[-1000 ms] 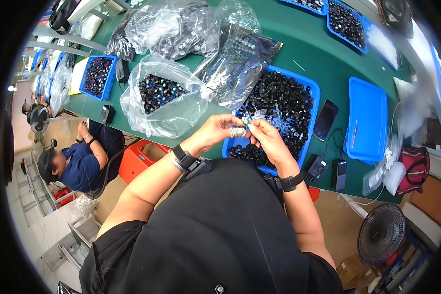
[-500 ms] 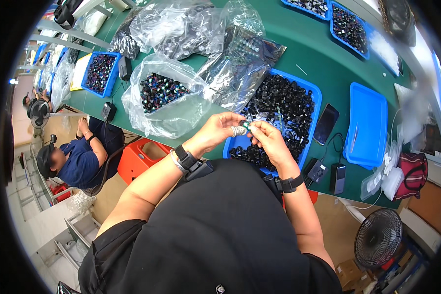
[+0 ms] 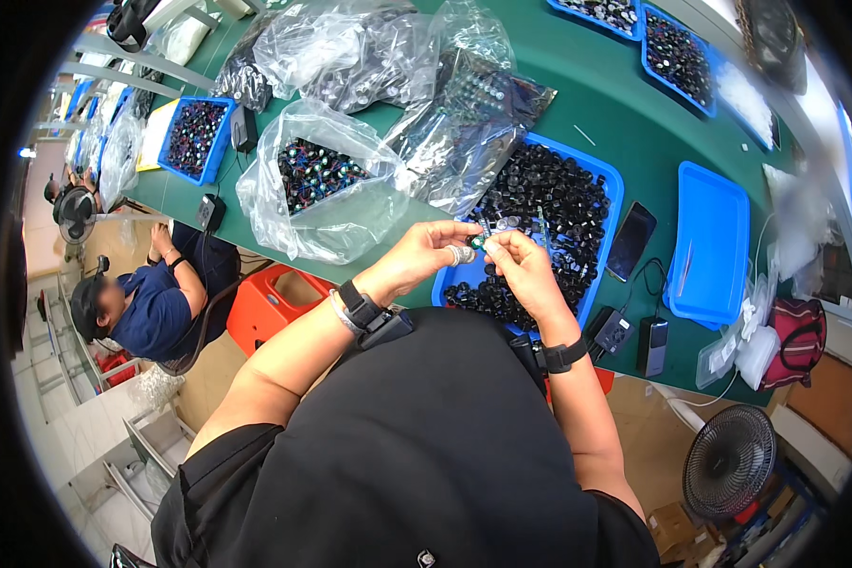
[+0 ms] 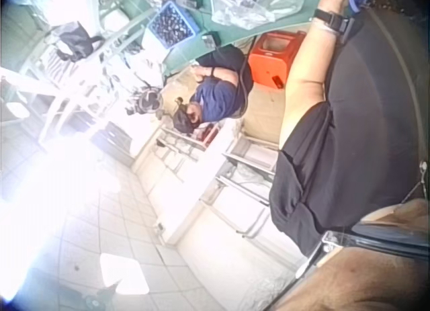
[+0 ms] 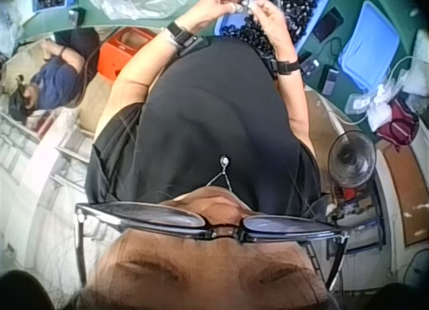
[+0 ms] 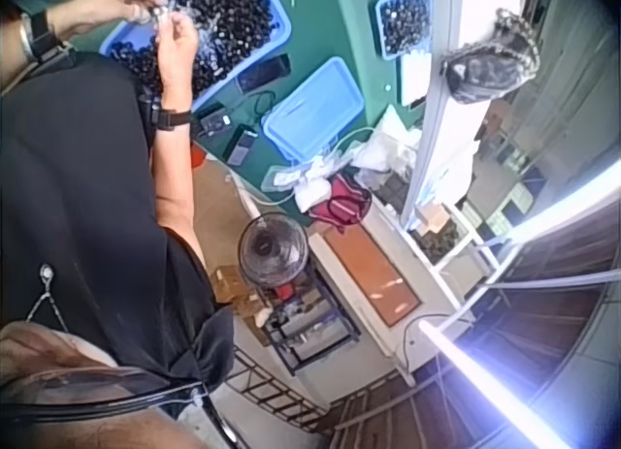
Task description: The person repeatedly picks up small black electronic components from a blue tray and inserts them into a white cylindrical housing. They perform this repetitive assembly action one at a time, placing the finished units back into the tray. The task involves handling small parts with precision in a workshop setting.
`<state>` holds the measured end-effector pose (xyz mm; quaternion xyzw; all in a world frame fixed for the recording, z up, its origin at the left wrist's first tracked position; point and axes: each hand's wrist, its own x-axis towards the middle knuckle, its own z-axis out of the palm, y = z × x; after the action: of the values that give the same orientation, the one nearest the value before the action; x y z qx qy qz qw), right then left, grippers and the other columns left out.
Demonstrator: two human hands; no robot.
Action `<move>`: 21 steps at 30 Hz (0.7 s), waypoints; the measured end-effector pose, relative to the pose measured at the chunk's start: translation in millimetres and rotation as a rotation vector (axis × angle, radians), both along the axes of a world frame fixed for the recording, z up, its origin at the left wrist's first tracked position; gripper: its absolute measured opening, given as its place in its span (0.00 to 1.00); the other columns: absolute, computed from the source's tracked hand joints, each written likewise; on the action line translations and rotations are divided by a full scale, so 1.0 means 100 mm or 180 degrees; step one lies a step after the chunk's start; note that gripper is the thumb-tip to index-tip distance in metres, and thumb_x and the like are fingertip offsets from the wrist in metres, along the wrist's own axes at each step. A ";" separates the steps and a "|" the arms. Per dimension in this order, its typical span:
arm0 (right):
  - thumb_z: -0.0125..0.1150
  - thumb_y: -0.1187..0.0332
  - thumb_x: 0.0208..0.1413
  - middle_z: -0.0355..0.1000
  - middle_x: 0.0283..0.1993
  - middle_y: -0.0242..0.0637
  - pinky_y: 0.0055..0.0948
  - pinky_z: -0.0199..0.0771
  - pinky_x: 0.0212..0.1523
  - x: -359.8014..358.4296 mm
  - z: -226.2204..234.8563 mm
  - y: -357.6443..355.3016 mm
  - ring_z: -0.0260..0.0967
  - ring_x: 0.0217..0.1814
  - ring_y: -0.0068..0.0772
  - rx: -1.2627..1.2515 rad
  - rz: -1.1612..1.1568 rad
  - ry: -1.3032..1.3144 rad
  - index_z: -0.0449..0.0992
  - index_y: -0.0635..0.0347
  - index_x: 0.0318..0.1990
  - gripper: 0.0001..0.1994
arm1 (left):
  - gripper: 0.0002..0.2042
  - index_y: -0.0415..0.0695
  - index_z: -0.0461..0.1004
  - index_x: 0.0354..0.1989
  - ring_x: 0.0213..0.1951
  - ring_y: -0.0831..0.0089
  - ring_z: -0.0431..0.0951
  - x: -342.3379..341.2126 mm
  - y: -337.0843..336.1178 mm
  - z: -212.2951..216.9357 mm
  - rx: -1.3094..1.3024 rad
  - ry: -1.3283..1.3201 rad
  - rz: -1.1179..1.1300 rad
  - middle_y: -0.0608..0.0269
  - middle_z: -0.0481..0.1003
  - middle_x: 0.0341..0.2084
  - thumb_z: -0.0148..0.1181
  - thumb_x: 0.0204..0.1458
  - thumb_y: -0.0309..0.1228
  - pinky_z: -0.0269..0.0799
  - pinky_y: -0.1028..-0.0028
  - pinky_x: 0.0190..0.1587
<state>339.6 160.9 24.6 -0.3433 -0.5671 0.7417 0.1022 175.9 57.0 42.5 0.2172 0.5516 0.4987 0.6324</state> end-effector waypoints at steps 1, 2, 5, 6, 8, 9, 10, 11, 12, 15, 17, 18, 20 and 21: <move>0.56 0.66 0.58 0.70 0.29 0.28 0.17 0.63 0.31 0.00 -0.03 -0.01 0.63 0.30 0.16 0.0088 0.0035 0.0002 0.72 0.61 0.37 0.08 | 0.22 0.34 0.67 0.53 0.42 0.78 0.73 0.00 -0.01 -0.01 0.0037 -0.0023 -0.0030 0.59 0.73 0.39 0.52 0.46 0.16 0.68 0.78 0.47; 0.56 0.66 0.57 0.70 0.29 0.28 0.17 0.63 0.31 0.00 -0.04 -0.01 0.63 0.30 0.16 0.0136 0.0055 -0.0021 0.72 0.62 0.37 0.08 | 0.22 0.34 0.66 0.54 0.42 0.78 0.72 0.00 -0.02 -0.02 0.0073 -0.0046 -0.0062 0.59 0.73 0.39 0.52 0.46 0.17 0.68 0.78 0.48; 0.56 0.66 0.57 0.70 0.29 0.29 0.17 0.63 0.31 -0.02 -0.05 -0.03 0.64 0.30 0.16 0.0235 0.0094 -0.0062 0.72 0.62 0.37 0.08 | 0.23 0.34 0.66 0.55 0.42 0.78 0.72 0.00 -0.03 -0.03 0.0094 -0.0003 -0.0073 0.59 0.73 0.39 0.52 0.46 0.17 0.67 0.78 0.48; 0.56 0.66 0.57 0.70 0.29 0.29 0.17 0.63 0.31 -0.02 -0.05 -0.04 0.63 0.30 0.16 0.0238 0.0086 -0.0055 0.72 0.62 0.36 0.08 | 0.23 0.34 0.66 0.55 0.42 0.78 0.72 0.00 -0.03 -0.03 0.0065 -0.0011 -0.0064 0.59 0.73 0.40 0.52 0.46 0.17 0.67 0.78 0.48; 0.57 0.66 0.57 0.70 0.28 0.29 0.17 0.63 0.30 -0.03 -0.05 -0.04 0.63 0.28 0.15 0.0225 0.0087 -0.0083 0.72 0.62 0.36 0.08 | 0.23 0.34 0.66 0.55 0.42 0.78 0.72 0.00 -0.05 -0.03 0.0008 -0.0029 -0.0046 0.59 0.73 0.40 0.52 0.46 0.17 0.67 0.78 0.48; 0.57 0.66 0.57 0.70 0.27 0.28 0.17 0.62 0.29 -0.04 -0.05 -0.04 0.63 0.28 0.15 0.0208 0.0096 -0.0116 0.72 0.62 0.36 0.08 | 0.23 0.34 0.66 0.54 0.42 0.78 0.72 0.00 -0.05 -0.04 -0.0006 -0.0048 -0.0023 0.59 0.74 0.40 0.52 0.46 0.17 0.67 0.78 0.48; 0.57 0.66 0.57 0.70 0.26 0.28 0.16 0.62 0.28 -0.04 -0.05 -0.04 0.62 0.27 0.15 0.0191 0.0105 -0.0150 0.72 0.62 0.35 0.08 | 0.23 0.34 0.67 0.54 0.42 0.78 0.72 0.00 -0.05 -0.05 -0.0019 -0.0067 -0.0001 0.60 0.74 0.41 0.52 0.46 0.17 0.67 0.78 0.48; 0.57 0.66 0.57 0.70 0.26 0.28 0.16 0.62 0.28 -0.04 -0.06 -0.04 0.62 0.27 0.15 0.0095 0.0108 -0.0126 0.72 0.62 0.35 0.08 | 0.22 0.34 0.67 0.54 0.42 0.78 0.72 0.00 -0.06 -0.07 -0.0033 -0.0086 0.0022 0.60 0.74 0.41 0.52 0.46 0.17 0.67 0.78 0.48; 0.57 0.66 0.57 0.70 0.26 0.28 0.16 0.61 0.27 -0.04 -0.09 -0.03 0.61 0.26 0.14 -0.0001 0.0112 -0.0103 0.72 0.62 0.35 0.08 | 0.22 0.34 0.67 0.54 0.42 0.78 0.72 0.00 -0.06 -0.08 -0.0028 -0.0103 0.0043 0.60 0.74 0.41 0.51 0.45 0.17 0.67 0.78 0.48; 0.57 0.66 0.57 0.70 0.26 0.28 0.16 0.61 0.26 -0.02 -0.15 -0.03 0.61 0.25 0.14 -0.0145 0.0132 -0.0107 0.72 0.62 0.35 0.08 | 0.21 0.34 0.69 0.52 0.41 0.78 0.72 0.00 -0.07 -0.10 0.0015 -0.0146 0.0129 0.60 0.74 0.41 0.52 0.46 0.17 0.67 0.79 0.47; 0.56 0.67 0.57 0.70 0.26 0.28 0.16 0.61 0.26 -0.02 -0.16 -0.04 0.61 0.25 0.14 -0.0124 0.0131 -0.0165 0.72 0.63 0.35 0.07 | 0.19 0.34 0.69 0.51 0.40 0.78 0.73 0.01 -0.07 -0.11 0.0082 -0.0162 0.0217 0.60 0.75 0.39 0.53 0.48 0.18 0.68 0.78 0.46; 0.55 0.67 0.58 0.70 0.26 0.28 0.16 0.61 0.26 -0.04 -0.16 -0.06 0.61 0.25 0.14 -0.0073 0.0124 -0.0212 0.72 0.63 0.35 0.07 | 0.17 0.33 0.70 0.50 0.39 0.78 0.73 0.01 -0.07 -0.13 -0.0004 -0.0107 0.0251 0.60 0.75 0.38 0.54 0.49 0.19 0.69 0.78 0.45; 0.54 0.68 0.58 0.70 0.26 0.29 0.17 0.62 0.26 -0.06 -0.15 -0.10 0.62 0.25 0.15 0.0089 0.0187 -0.0320 0.72 0.63 0.35 0.07 | 0.14 0.33 0.71 0.47 0.37 0.77 0.74 0.03 -0.06 -0.21 -0.0174 0.0005 0.0317 0.60 0.76 0.36 0.56 0.51 0.22 0.70 0.78 0.43; 0.53 0.68 0.58 0.71 0.27 0.30 0.17 0.63 0.26 -0.08 -0.15 -0.12 0.63 0.25 0.16 0.0199 0.0266 -0.0379 0.72 0.64 0.36 0.07 | 0.13 0.33 0.72 0.46 0.36 0.77 0.74 0.03 -0.06 -0.24 -0.0179 0.0071 0.0334 0.61 0.76 0.35 0.57 0.52 0.23 0.70 0.78 0.42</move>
<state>331.8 148.4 10.0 -0.3594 -0.6089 0.7055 0.0479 179.3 51.3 18.3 0.1757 0.5830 0.5130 0.6051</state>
